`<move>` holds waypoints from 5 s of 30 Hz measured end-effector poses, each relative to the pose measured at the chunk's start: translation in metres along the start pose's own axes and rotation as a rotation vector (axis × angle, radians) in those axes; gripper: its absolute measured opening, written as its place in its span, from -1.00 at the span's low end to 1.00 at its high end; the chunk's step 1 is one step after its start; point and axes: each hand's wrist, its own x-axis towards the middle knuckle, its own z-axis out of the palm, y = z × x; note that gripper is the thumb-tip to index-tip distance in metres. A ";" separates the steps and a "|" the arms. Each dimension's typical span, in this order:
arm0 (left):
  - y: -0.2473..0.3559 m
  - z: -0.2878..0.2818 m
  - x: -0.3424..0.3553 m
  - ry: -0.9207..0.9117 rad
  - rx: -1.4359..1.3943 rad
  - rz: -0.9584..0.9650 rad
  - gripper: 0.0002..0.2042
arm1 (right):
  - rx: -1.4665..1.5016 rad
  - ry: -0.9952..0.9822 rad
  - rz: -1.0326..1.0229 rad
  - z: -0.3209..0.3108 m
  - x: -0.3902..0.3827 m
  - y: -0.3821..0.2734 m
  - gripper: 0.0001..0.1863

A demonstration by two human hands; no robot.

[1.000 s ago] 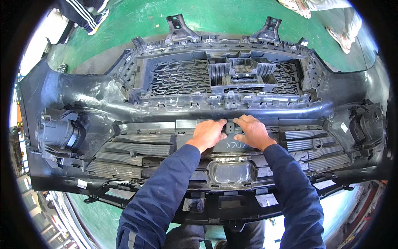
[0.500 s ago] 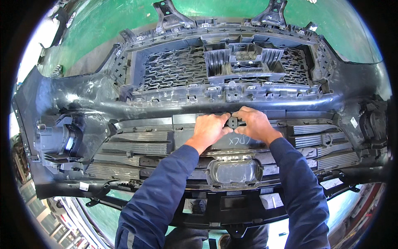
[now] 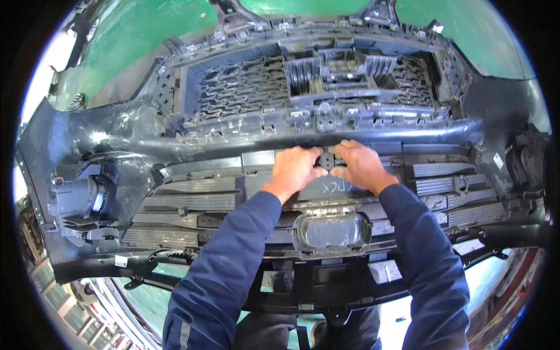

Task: The person uses a screwdriver to tighten screws on a detached car bumper, repeatedly dipping the tool into a small can of lubricant. The person works on multiple fasteners along the bumper's frame and grille area.

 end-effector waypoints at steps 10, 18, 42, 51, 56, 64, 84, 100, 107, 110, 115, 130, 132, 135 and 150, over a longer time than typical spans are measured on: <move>-0.027 0.003 0.036 -0.424 -0.557 -0.138 -0.56 | -0.052 0.143 -0.079 -0.116 -0.119 0.012 -0.63; 0.007 0.013 0.049 -0.419 -0.642 -0.483 -0.71 | 0.261 0.050 0.056 -0.057 -0.102 0.028 -0.64; 0.005 0.051 -0.005 -0.019 -1.472 -0.658 -0.83 | 0.780 -0.186 0.355 0.027 0.023 0.008 -0.42; -0.005 0.060 -0.010 -0.065 -1.384 -0.543 -0.76 | 0.676 -0.132 0.295 0.030 0.014 0.002 -0.53; 0.018 0.072 -0.023 0.356 -0.495 -0.292 -0.55 | 0.303 0.077 0.097 0.032 0.012 0.007 -0.65; 0.019 0.072 -0.026 0.170 -0.340 -0.286 -0.47 | 0.462 -0.034 0.200 0.025 0.020 0.032 -0.71; 0.016 0.070 -0.017 0.140 0.040 -0.133 -0.42 | 0.410 0.283 0.092 0.010 0.006 0.026 -0.69; 0.047 0.101 0.004 0.253 0.119 -0.078 -0.57 | 1.262 -0.036 -0.334 -0.139 -0.453 0.066 -0.66; 0.054 0.068 -0.030 0.141 0.083 -0.124 -0.60 | 0.092 -0.090 1.106 0.222 -0.569 0.068 -0.23; 0.055 0.061 -0.044 0.172 0.051 -0.155 -0.51 | 0.037 -0.140 1.275 0.308 -0.579 0.085 -0.36; 0.039 0.060 -0.053 0.190 -0.040 -0.181 -0.44 | 0.202 0.037 1.170 0.287 -0.647 0.040 -0.58; -0.026 0.078 -0.067 0.275 -0.181 -0.046 -0.43 | 0.580 0.165 0.612 -0.099 -0.280 -0.144 -0.24; -0.031 0.082 -0.070 0.273 -0.193 -0.046 -0.45 | 0.182 0.109 0.222 -0.074 -0.214 -0.156 -0.38; -0.037 0.086 -0.073 0.308 -0.188 -0.032 -0.46 | -0.023 0.144 0.112 -0.053 -0.175 -0.179 -0.48; -0.057 0.090 -0.082 0.270 -0.254 -0.030 -0.44 | -0.476 0.079 0.075 -0.022 -0.127 -0.233 -0.50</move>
